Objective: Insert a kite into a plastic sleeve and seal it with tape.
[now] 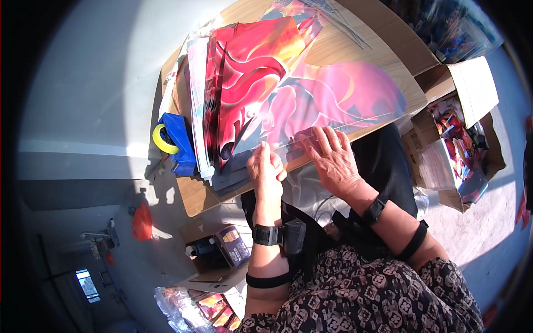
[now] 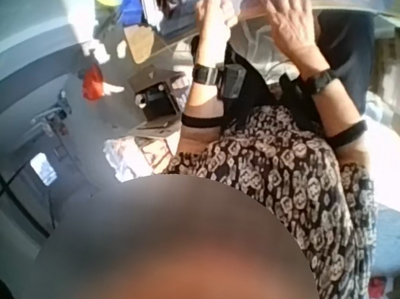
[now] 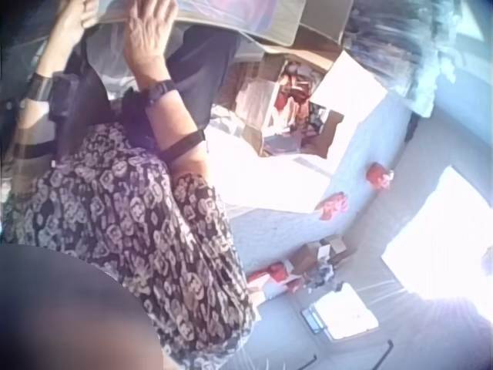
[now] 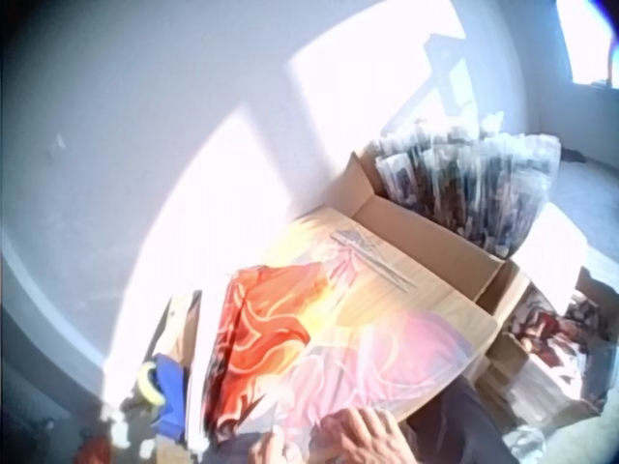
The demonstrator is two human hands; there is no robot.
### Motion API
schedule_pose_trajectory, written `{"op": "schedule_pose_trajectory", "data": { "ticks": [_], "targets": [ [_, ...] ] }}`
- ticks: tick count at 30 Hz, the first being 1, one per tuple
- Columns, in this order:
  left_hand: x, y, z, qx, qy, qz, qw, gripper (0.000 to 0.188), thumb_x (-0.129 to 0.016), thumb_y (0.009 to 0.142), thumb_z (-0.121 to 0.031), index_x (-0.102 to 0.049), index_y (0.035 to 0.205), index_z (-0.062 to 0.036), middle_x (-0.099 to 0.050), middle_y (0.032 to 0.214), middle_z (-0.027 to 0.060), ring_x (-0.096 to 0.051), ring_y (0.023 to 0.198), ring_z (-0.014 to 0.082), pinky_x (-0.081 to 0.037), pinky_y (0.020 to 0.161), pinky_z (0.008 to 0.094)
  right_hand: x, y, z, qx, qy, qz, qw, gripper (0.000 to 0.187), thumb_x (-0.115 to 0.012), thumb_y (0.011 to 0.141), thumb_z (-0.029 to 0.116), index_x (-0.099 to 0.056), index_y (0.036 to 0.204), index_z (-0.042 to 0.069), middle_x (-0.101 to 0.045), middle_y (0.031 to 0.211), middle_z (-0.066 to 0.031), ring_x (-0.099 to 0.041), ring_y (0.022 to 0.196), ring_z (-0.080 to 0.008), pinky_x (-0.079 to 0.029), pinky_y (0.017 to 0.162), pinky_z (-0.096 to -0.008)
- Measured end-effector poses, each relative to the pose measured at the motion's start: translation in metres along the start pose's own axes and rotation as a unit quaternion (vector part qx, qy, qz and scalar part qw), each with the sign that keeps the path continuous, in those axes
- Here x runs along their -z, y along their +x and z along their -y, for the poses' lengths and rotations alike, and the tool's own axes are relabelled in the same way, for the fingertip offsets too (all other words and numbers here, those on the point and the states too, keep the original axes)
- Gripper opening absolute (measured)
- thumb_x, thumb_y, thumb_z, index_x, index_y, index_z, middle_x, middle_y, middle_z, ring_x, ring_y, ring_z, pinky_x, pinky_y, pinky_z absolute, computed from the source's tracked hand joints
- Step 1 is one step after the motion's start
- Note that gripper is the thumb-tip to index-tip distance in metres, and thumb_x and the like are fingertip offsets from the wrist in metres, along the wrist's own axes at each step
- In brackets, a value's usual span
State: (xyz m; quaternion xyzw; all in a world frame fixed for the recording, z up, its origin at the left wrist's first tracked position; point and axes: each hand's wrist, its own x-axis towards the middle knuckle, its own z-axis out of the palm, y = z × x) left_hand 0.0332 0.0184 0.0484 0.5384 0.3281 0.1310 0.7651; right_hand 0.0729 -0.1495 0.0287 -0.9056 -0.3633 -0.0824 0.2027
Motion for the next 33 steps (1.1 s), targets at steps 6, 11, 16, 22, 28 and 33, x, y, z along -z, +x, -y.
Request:
{"op": "schedule_pose_trajectory", "data": {
  "ticks": [6, 11, 16, 22, 28, 33],
  "targets": [
    [0.0, 0.001, -0.002, 0.07, 0.001, 0.044, 0.997, 0.038, -0.052, 0.098, -0.04, -0.06, 0.092, -0.0036, -0.032, 0.053, -0.0074, -0.029, 0.04, 0.004, -0.026, 0.037, 0.021, -0.006, -0.004, -0.003, 0.009, -0.021, -0.009, 1.0, 0.066, -0.058, 0.077, 0.013, -0.04, 0.14, 0.008, -0.041, 0.138, -0.0193, -0.038, 0.129, -0.034, -0.027, 0.109, -0.0489],
    [-0.001, 0.003, 0.0, 0.059, 0.014, 0.045, 0.997, 0.04, -0.052, 0.097, -0.042, -0.06, 0.093, -0.0026, -0.032, 0.054, -0.0072, -0.028, 0.04, 0.0037, -0.025, 0.036, 0.0212, -0.006, -0.008, -0.002, 0.011, -0.008, 0.003, 1.0, 0.068, -0.058, 0.076, 0.012, -0.039, 0.142, 0.011, -0.037, 0.142, -0.0196, -0.036, 0.131, -0.0349, -0.026, 0.109, -0.0493],
    [0.001, 0.007, 0.004, 0.046, 0.014, 0.06, 0.997, 0.04, -0.052, 0.097, -0.042, -0.058, 0.09, -0.0035, -0.035, 0.055, -0.0064, -0.031, 0.041, 0.0029, -0.026, 0.036, 0.0199, -0.007, -0.008, 0.002, 0.005, 0.01, 0.01, 1.0, 0.067, -0.057, 0.078, 0.01, -0.041, 0.142, 0.022, -0.033, 0.144, -0.0236, -0.031, 0.135, -0.0389, -0.024, 0.11, -0.0512],
    [-0.004, 0.005, 0.003, 0.04, 0.029, 0.061, 0.997, 0.039, -0.053, 0.097, -0.042, -0.055, 0.085, -0.0049, -0.037, 0.056, -0.0056, -0.032, 0.041, 0.002, -0.025, 0.034, 0.0187, -0.003, -0.007, 0.008, 0.003, 0.008, 0.013, 1.0, 0.064, -0.055, 0.081, 0.012, -0.041, 0.142, 0.026, -0.031, 0.144, -0.0282, -0.03, 0.134, -0.0429, -0.022, 0.11, -0.055],
    [-0.005, 0.005, 0.005, 0.034, 0.049, 0.039, 0.997, 0.038, -0.052, 0.097, -0.041, -0.056, 0.088, -0.0052, -0.037, 0.056, -0.0062, -0.032, 0.041, 0.0018, -0.025, 0.034, 0.0186, -0.004, -0.004, 0.015, 0.002, -0.02, 0.031, 0.999, 0.059, -0.054, 0.086, 0.02, -0.041, 0.142, 0.027, -0.03, 0.144, -0.0304, -0.029, 0.135, -0.0439, -0.02, 0.11, -0.0568],
    [-0.01, 0.003, 0.006, 0.029, 0.064, 0.024, 0.997, 0.038, -0.052, 0.098, -0.04, -0.058, 0.092, -0.0031, -0.037, 0.057, -0.0064, -0.032, 0.041, 0.0018, -0.025, 0.034, 0.0186, -0.009, -0.004, 0.018, -0.005, -0.039, 0.038, 0.998, 0.058, -0.054, 0.086, 0.021, -0.04, 0.143, 0.027, -0.03, 0.143, -0.0313, -0.028, 0.135, -0.0454, -0.019, 0.11, -0.0593]
  ]
}}
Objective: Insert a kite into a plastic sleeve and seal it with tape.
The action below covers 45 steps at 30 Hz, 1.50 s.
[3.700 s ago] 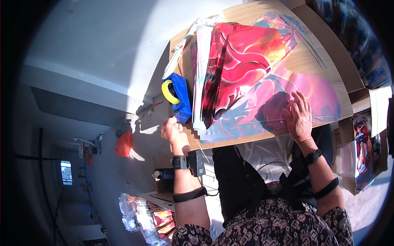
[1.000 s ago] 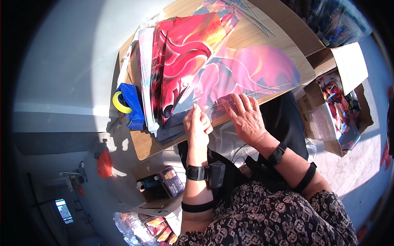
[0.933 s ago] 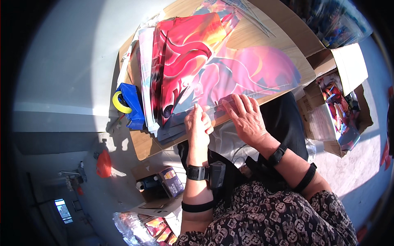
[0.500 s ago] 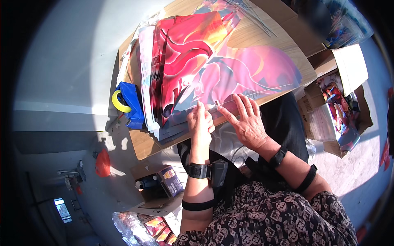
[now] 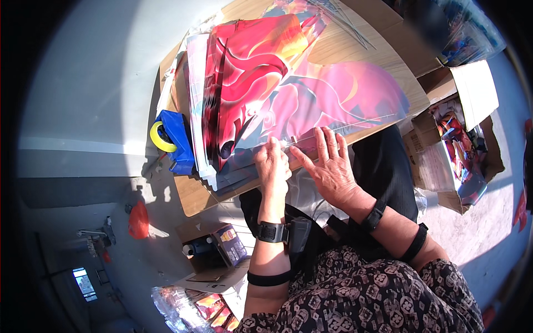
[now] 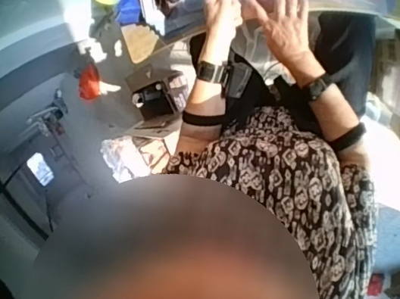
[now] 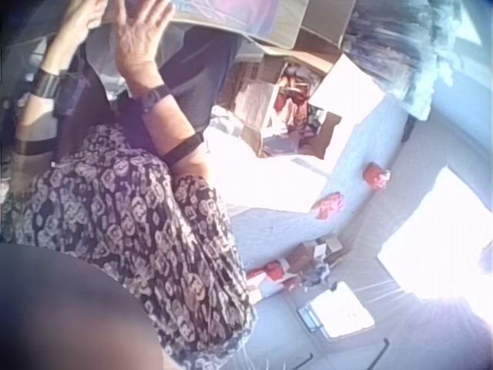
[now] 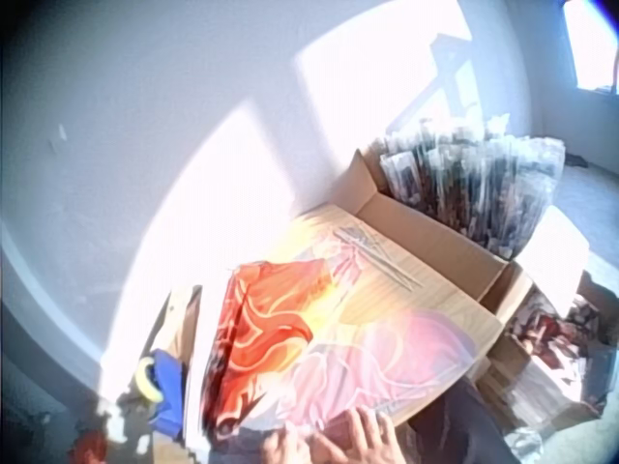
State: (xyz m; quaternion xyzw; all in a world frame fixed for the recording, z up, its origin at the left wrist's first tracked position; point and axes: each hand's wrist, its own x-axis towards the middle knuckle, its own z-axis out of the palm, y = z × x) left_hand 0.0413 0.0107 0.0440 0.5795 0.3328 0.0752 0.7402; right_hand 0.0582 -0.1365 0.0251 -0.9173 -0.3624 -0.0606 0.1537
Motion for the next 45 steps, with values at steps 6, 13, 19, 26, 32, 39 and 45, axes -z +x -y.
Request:
{"op": "schedule_pose_trajectory", "data": {
  "ticks": [6, 13, 19, 26, 32, 39, 45],
  "targets": [
    [0.001, 0.007, 0.01, -0.025, 0.072, -0.025, 0.997, 0.033, -0.055, 0.097, -0.035, -0.057, 0.092, -0.0028, -0.038, 0.057, -0.0053, -0.032, 0.041, 0.0015, -0.026, 0.033, 0.0193, 0.002, 0.0, -0.001, -0.006, -0.011, 0.001, 1.0, 0.061, -0.055, 0.084, 0.017, -0.041, 0.142, 0.027, -0.03, 0.143, -0.0305, -0.028, 0.135, -0.0452, -0.021, 0.109, -0.0593],
    [0.009, -0.002, 0.022, -0.29, 0.319, -0.132, 0.892, 0.028, -0.057, 0.089, -0.006, -0.056, 0.115, 0.0019, -0.059, 0.082, 0.0072, -0.057, 0.072, 0.0179, -0.049, 0.071, 0.0341, -0.002, -0.001, -0.004, 0.007, 0.018, -0.007, 1.0, 0.057, -0.055, 0.086, 0.02, -0.042, 0.141, 0.022, -0.03, 0.144, -0.0303, -0.026, 0.137, -0.0445, -0.017, 0.111, -0.0596],
    [0.007, -0.025, 0.012, -0.424, 0.567, -0.063, 0.703, 0.045, -0.059, 0.085, -0.011, -0.048, 0.129, -0.0019, -0.045, 0.135, 0.0197, -0.04, 0.128, 0.0351, -0.032, 0.104, 0.0499, 0.017, 0.007, -0.014, 0.016, 0.069, -0.005, 0.998, 0.076, -0.066, 0.077, 0.025, -0.035, 0.143, 0.006, -0.029, 0.148, -0.0222, -0.023, 0.141, -0.0353, -0.013, 0.114, -0.0564],
    [0.008, -0.015, 0.021, -0.345, 0.694, 0.026, 0.632, 0.066, -0.053, 0.093, -0.041, -0.033, 0.144, -0.0046, -0.027, 0.153, 0.0152, -0.021, 0.144, 0.0286, -0.015, 0.114, 0.0555, 0.004, 0.015, -0.018, 0.046, 0.034, 0.047, 0.997, 0.09, -0.074, 0.068, 0.034, -0.033, 0.144, 0.008, -0.03, 0.15, -0.0155, -0.025, 0.141, -0.0303, -0.013, 0.116, -0.0533],
    [0.026, -0.016, 0.026, -0.325, 0.682, -0.006, 0.655, 0.074, -0.05, 0.093, -0.045, -0.022, 0.148, -0.0049, -0.02, 0.154, 0.0205, -0.019, 0.143, 0.0355, -0.014, 0.114, 0.0549, 0.013, 0.01, -0.032, 0.053, 0.047, 0.03, 0.997, 0.093, -0.074, 0.07, 0.047, -0.035, 0.143, 0.004, -0.033, 0.149, -0.0139, -0.027, 0.141, -0.0271, -0.014, 0.117, -0.049],
    [0.043, -0.017, 0.026, -0.296, 0.68, -0.003, 0.671, 0.073, -0.049, 0.094, -0.044, -0.019, 0.15, -0.0074, -0.016, 0.156, 0.0183, -0.015, 0.144, 0.0337, -0.01, 0.115, 0.0529, 0.042, -0.023, -0.133, -0.072, 0.016, -0.079, 0.994, 0.051, -0.064, 0.084, 0.026, -0.053, 0.128, 0.003, -0.05, 0.136, -0.0111, -0.043, 0.129, -0.0284, -0.03, 0.111, -0.045],
    [0.04, -0.016, 0.024, -0.304, 0.684, -0.004, 0.663, 0.075, -0.055, 0.091, -0.041, -0.022, 0.148, -0.0048, -0.02, 0.154, 0.0191, -0.019, 0.143, 0.034, -0.014, 0.114, 0.0545, 0.063, -0.028, -0.19, -0.132, 0.144, -0.137, 0.971, 0.025, -0.07, 0.074, 0.013, -0.067, 0.098, 0.007, -0.059, 0.119, -0.0091, -0.053, 0.112, -0.0301, -0.042, 0.098, -0.0407]
  ]
}}
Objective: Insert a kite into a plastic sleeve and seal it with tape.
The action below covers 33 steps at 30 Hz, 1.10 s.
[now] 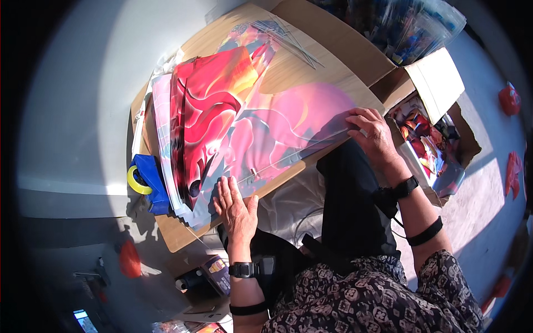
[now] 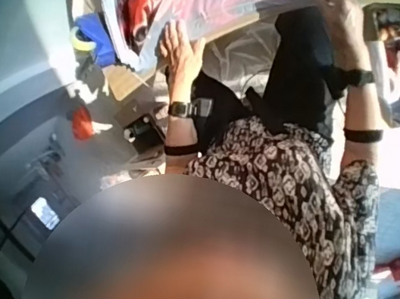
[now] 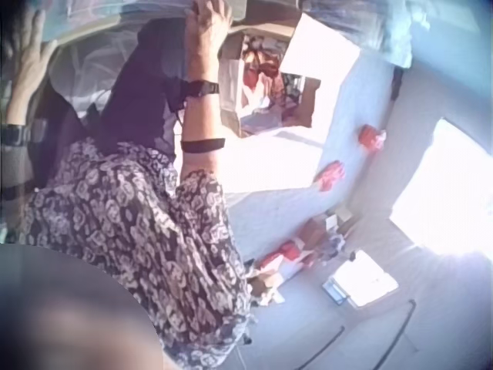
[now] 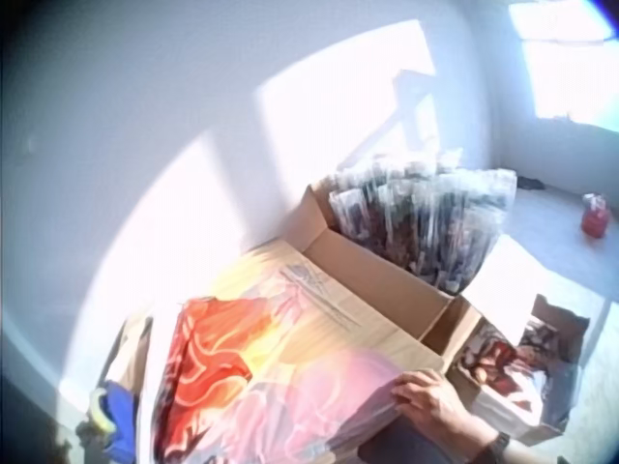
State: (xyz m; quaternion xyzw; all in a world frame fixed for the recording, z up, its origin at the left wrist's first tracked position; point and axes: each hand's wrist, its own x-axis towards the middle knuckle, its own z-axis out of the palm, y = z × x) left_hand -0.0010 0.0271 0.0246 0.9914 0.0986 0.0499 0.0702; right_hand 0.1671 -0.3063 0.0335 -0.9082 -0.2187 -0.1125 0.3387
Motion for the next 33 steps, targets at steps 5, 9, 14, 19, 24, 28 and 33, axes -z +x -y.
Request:
{"op": "schedule_pose_trajectory", "data": {
  "ticks": [5, 9, 14, 19, 24, 28, 33],
  "targets": [
    [0.002, 0.001, -0.001, 0.008, -0.019, 0.012, 1.0, 0.072, -0.051, 0.093, -0.042, -0.022, 0.149, -0.0075, -0.019, 0.155, 0.0165, -0.016, 0.144, 0.0333, -0.012, 0.113, 0.0564, -0.003, 0.023, -0.007, 0.007, 0.04, 0.026, 0.999, 0.015, -0.069, 0.073, 0.012, -0.064, 0.086, 0.008, -0.059, 0.104, -0.0078, -0.053, 0.104, -0.0305, -0.043, 0.093, -0.0407],
    [0.006, 0.003, -0.004, 0.002, -0.001, 0.015, 1.0, 0.076, -0.058, 0.09, -0.041, -0.024, 0.148, -0.0045, -0.021, 0.153, 0.0178, -0.02, 0.142, 0.0342, -0.016, 0.112, 0.0554, -0.013, 0.037, -0.02, 0.04, 0.031, 0.055, 0.997, 0.016, -0.068, 0.074, 0.013, -0.061, 0.087, 0.008, -0.056, 0.101, -0.0081, -0.052, 0.103, -0.0308, -0.043, 0.091, -0.0409],
    [0.012, 0.013, -0.003, -0.012, -0.019, -0.025, 0.999, 0.069, -0.066, 0.085, -0.035, -0.039, 0.139, -0.0018, -0.039, 0.141, 0.0197, -0.038, 0.128, 0.0359, -0.026, 0.107, 0.0518, -0.025, 0.045, -0.026, 0.044, 0.032, 0.003, 0.999, 0.024, -0.07, 0.074, 0.016, -0.06, 0.094, 0.007, -0.055, 0.104, -0.0093, -0.052, 0.104, -0.0324, -0.044, 0.089, -0.0409],
    [0.01, 0.022, -0.012, -0.01, 0.002, -0.063, 0.998, 0.058, -0.068, 0.083, -0.031, -0.048, 0.128, 0.0001, -0.048, 0.13, 0.0198, -0.045, 0.118, 0.0369, -0.034, 0.1, 0.0491, -0.025, 0.057, -0.025, -0.01, 0.044, 0.009, 0.999, 0.025, -0.071, 0.072, 0.018, -0.061, 0.091, 0.005, -0.055, 0.104, -0.011, -0.052, 0.104, -0.0333, -0.045, 0.088, -0.0406],
    [0.008, 0.031, -0.01, -0.019, 0.02, -0.094, 0.995, 0.051, -0.071, 0.081, -0.023, -0.054, 0.122, 0.0028, -0.052, 0.123, 0.0188, -0.048, 0.111, 0.0368, -0.038, 0.096, 0.0474, -0.029, 0.068, -0.027, 0.002, 0.068, 0.028, 0.997, 0.019, -0.071, 0.072, 0.017, -0.061, 0.076, 0.001, -0.057, 0.102, -0.0145, -0.054, 0.103, -0.0322, -0.046, 0.086, -0.0401],
    [0.015, 0.042, -0.018, -0.064, -0.006, -0.141, 0.988, 0.047, -0.073, 0.078, -0.019, -0.057, 0.116, 0.0026, -0.054, 0.118, 0.0185, -0.05, 0.107, 0.0367, -0.039, 0.094, 0.0466, -0.016, 0.078, -0.013, -0.106, 0.219, 0.023, 0.97, 0.022, -0.071, 0.078, 0.02, -0.062, 0.08, 0.0, -0.062, 0.096, -0.011, -0.06, 0.091, -0.0227, -0.047, 0.078, -0.0346],
    [0.02, 0.057, -0.01, -0.058, -0.017, -0.177, 0.982, 0.015, -0.067, 0.081, -0.011, -0.061, 0.089, 0.0003, -0.06, 0.089, 0.0141, -0.055, 0.088, 0.0344, -0.044, 0.083, 0.0444, 0.002, 0.096, 0.018, -0.159, 0.478, 0.003, 0.864, 0.031, -0.066, 0.09, 0.028, -0.065, 0.087, -0.002, -0.062, 0.077, -0.0025, -0.056, 0.077, -0.0084, -0.047, 0.07, -0.0285]
  ]
}}
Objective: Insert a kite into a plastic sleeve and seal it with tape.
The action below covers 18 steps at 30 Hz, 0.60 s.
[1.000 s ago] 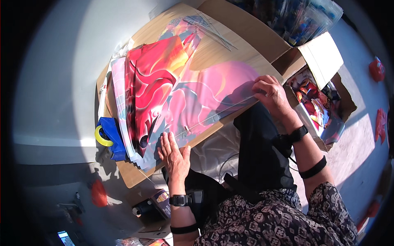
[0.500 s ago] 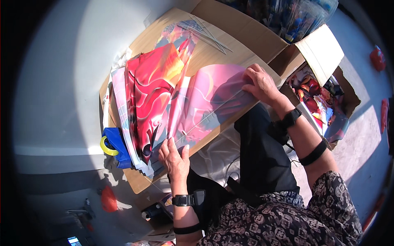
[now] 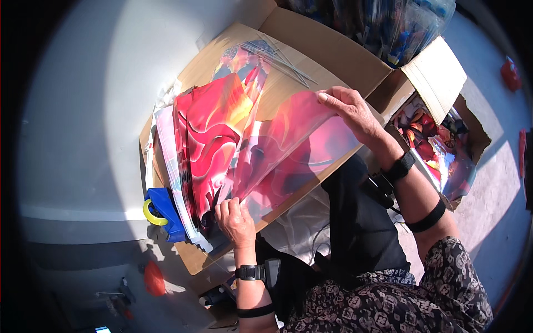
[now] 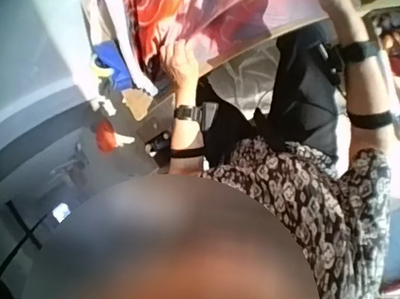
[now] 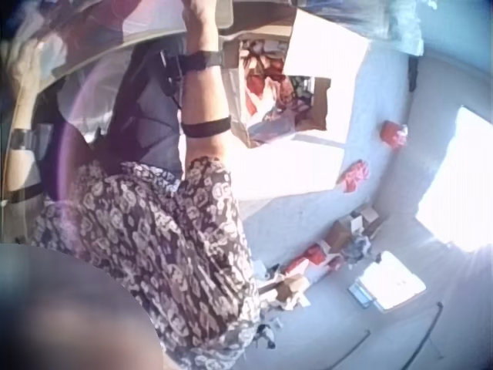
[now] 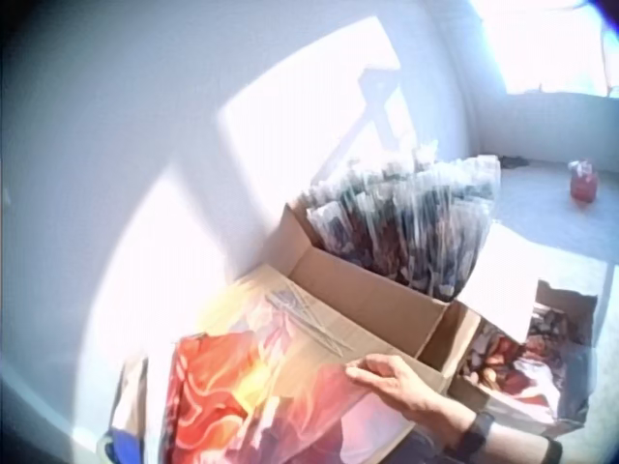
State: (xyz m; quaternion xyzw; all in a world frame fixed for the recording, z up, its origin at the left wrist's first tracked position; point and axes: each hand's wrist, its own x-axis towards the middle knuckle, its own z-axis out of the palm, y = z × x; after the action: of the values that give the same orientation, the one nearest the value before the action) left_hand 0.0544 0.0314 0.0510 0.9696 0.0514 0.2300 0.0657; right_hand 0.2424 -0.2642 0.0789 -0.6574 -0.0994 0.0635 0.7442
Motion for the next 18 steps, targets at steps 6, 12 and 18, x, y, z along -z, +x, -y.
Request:
{"op": "schedule_pose_trajectory", "data": {
  "ticks": [6, 12, 18],
  "targets": [
    [0.004, 0.048, 0.036, 0.122, -0.079, -0.07, 0.987, 0.019, -0.068, 0.081, -0.01, -0.055, 0.084, 0.0033, -0.059, 0.078, 0.0207, -0.057, 0.074, 0.0394, -0.044, 0.067, 0.0462, 0.009, 0.038, -0.042, -0.063, -0.207, -0.094, 0.972, 0.031, -0.069, 0.083, 0.029, -0.064, 0.081, -0.002, -0.063, 0.068, -0.0116, -0.064, 0.07, -0.0206, -0.05, 0.063, -0.0343],
    [-0.013, 0.077, 0.098, 0.27, -0.152, -0.018, 0.951, 0.019, -0.067, 0.081, -0.009, -0.054, 0.078, 0.0039, -0.056, 0.07, 0.0153, -0.048, 0.063, 0.0219, -0.041, 0.062, 0.038, -0.008, 0.083, -0.051, 0.008, -0.38, -0.144, 0.914, 0.02, -0.066, 0.073, 0.022, -0.063, 0.078, 0.003, -0.065, 0.083, -0.0155, -0.063, 0.087, -0.0328, -0.05, 0.075, -0.0418],
    [-0.038, 0.065, 0.127, 0.373, -0.271, -0.026, 0.887, 0.022, -0.071, 0.082, -0.011, -0.055, 0.071, -0.0008, -0.056, 0.073, 0.0022, -0.047, 0.068, 0.0127, -0.042, 0.065, 0.0329, -0.023, 0.119, -0.067, 0.144, -0.509, -0.135, 0.838, 0.015, -0.06, 0.077, 0.018, -0.065, 0.082, 0.004, -0.063, 0.086, -0.0148, -0.062, 0.09, -0.0337, -0.05, 0.079, -0.0426]
  ]
}}
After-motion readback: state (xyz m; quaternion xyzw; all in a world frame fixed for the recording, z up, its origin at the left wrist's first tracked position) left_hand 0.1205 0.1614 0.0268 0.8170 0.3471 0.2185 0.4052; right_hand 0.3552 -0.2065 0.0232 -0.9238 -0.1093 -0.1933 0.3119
